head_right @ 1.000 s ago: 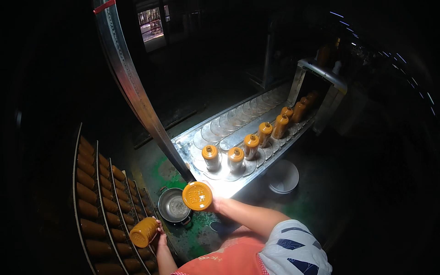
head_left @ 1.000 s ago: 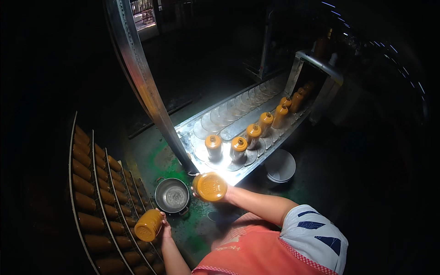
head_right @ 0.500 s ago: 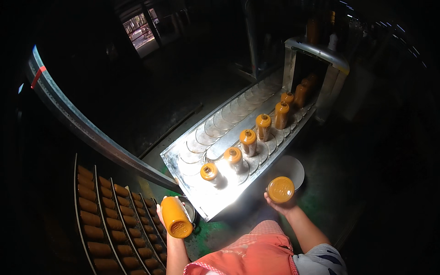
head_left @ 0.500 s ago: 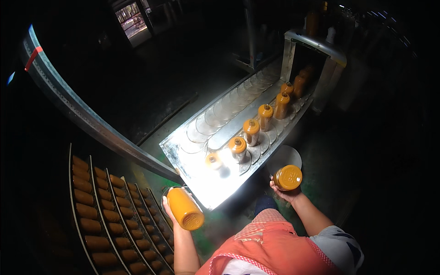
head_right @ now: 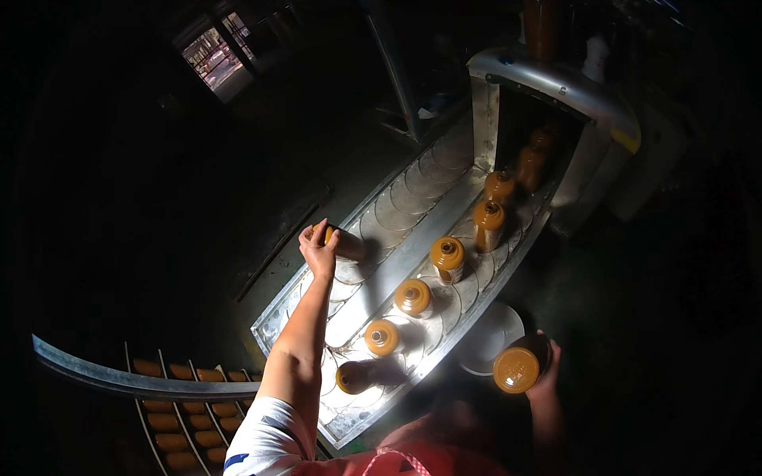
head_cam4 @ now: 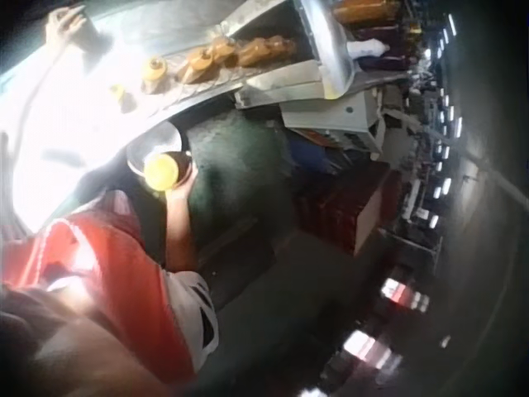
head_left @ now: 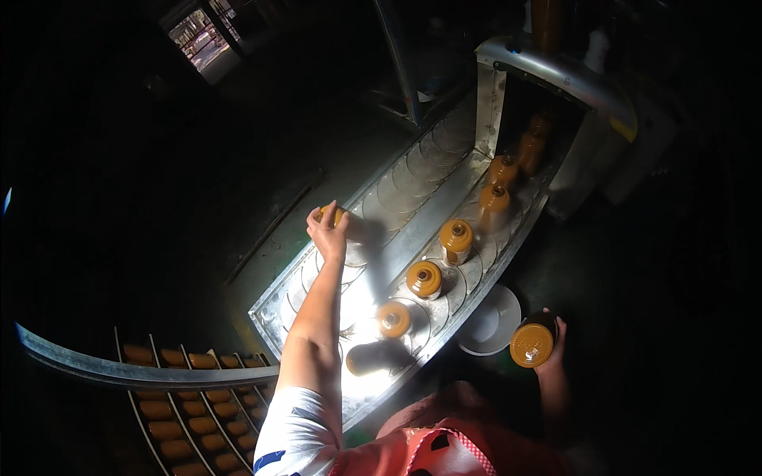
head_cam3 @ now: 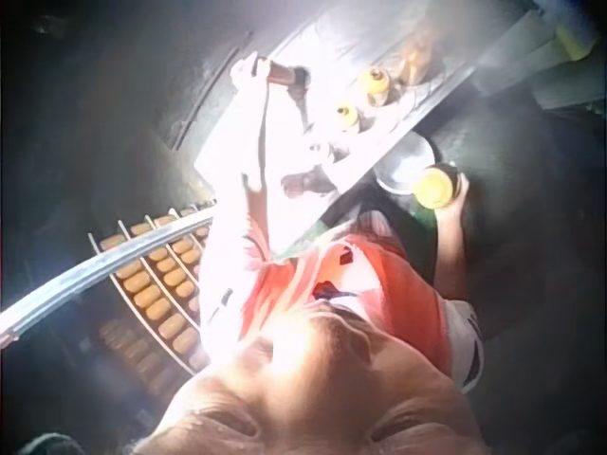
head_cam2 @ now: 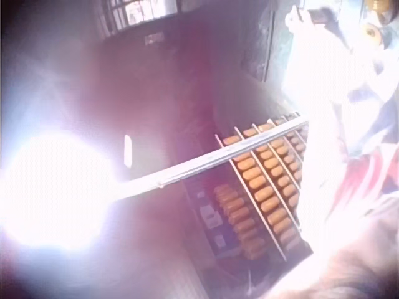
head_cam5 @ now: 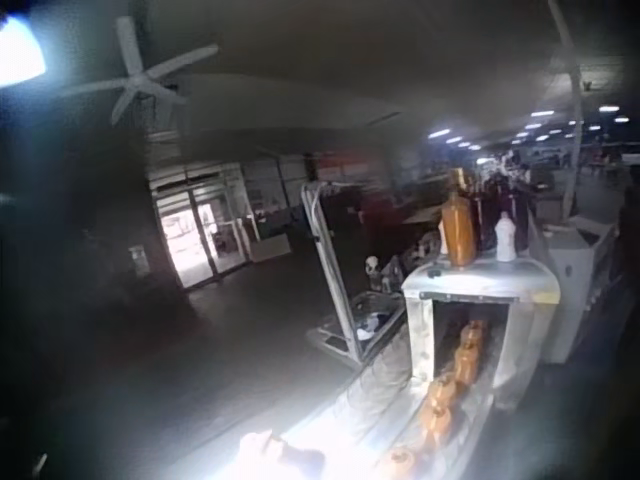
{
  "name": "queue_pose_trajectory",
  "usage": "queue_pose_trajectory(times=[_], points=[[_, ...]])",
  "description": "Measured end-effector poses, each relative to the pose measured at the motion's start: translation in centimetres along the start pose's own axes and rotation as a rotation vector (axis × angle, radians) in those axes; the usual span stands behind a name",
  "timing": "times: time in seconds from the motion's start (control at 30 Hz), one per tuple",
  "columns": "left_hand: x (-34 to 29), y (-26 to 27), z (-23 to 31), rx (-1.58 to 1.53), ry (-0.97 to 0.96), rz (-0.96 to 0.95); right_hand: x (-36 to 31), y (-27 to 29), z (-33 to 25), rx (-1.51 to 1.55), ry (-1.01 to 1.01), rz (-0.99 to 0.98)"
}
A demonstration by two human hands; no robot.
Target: The person repeatedly picks up yellow cylindrical spools from a metal rack and places them onto a conveyor belt. They handle the spools one at a time or in pairs, moving them between the rack and the belt throughout the clip.
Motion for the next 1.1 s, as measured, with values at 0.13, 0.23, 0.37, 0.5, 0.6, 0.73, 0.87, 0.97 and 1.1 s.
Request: queue_pose_trajectory(times=[0.13, 0.23, 0.37, 0.5, 0.6, 0.73, 0.87, 0.97, 1.1], points=[[1.5, -6.1, -1.1, 0.094, -0.008, -0.132, 4.0, -4.0, -5.2, -0.24, 0.24, 0.007], [2.0, -4.8, -0.6, 0.172, -0.053, -0.199, 7.2, -17.6, -5.5, -0.561, 0.348, -0.101], [-0.8, 4.3, 0.4, -0.03, -0.034, -0.153, 11.6, -36.2, 2.4, -0.788, 0.579, -0.572], [-11.9, 16.4, -4.1, -0.276, 0.262, -0.222, 16.1, -45.3, 17.1, -1.132, 0.971, -0.881], [-24.5, 25.8, -10.2, -0.397, 0.69, -0.158, 20.2, -44.7, 27.8, -1.297, 0.837, -0.915], [-39.1, 39.1, -15.5, -0.279, 0.958, -0.006, 22.0, -40.6, 36.4, -1.615, 0.883, -0.818], [-51.5, 50.9, -17.3, -0.095, 1.074, 0.079, 14.7, -37.6, 41.3, -1.855, 0.84, -0.802], [-61.8, 59.0, -19.5, -0.264, 1.055, 0.232, 3.5, -36.9, 43.2, -1.761, 0.964, -0.862], [-82.6, 68.9, -23.6, -0.33, 1.221, 0.377, -26.7, -31.1, 46.2, -1.049, 0.818, -1.154]])
Point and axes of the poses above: each hand's wrist, its own x-axis towards the middle knuckle, its own y-axis out of the back of the hand, z = x × y, the point moved 10 cm from there along x, towards the middle knuckle, and after that the axes turned 8 degrees about x, right-handed, at the moved point
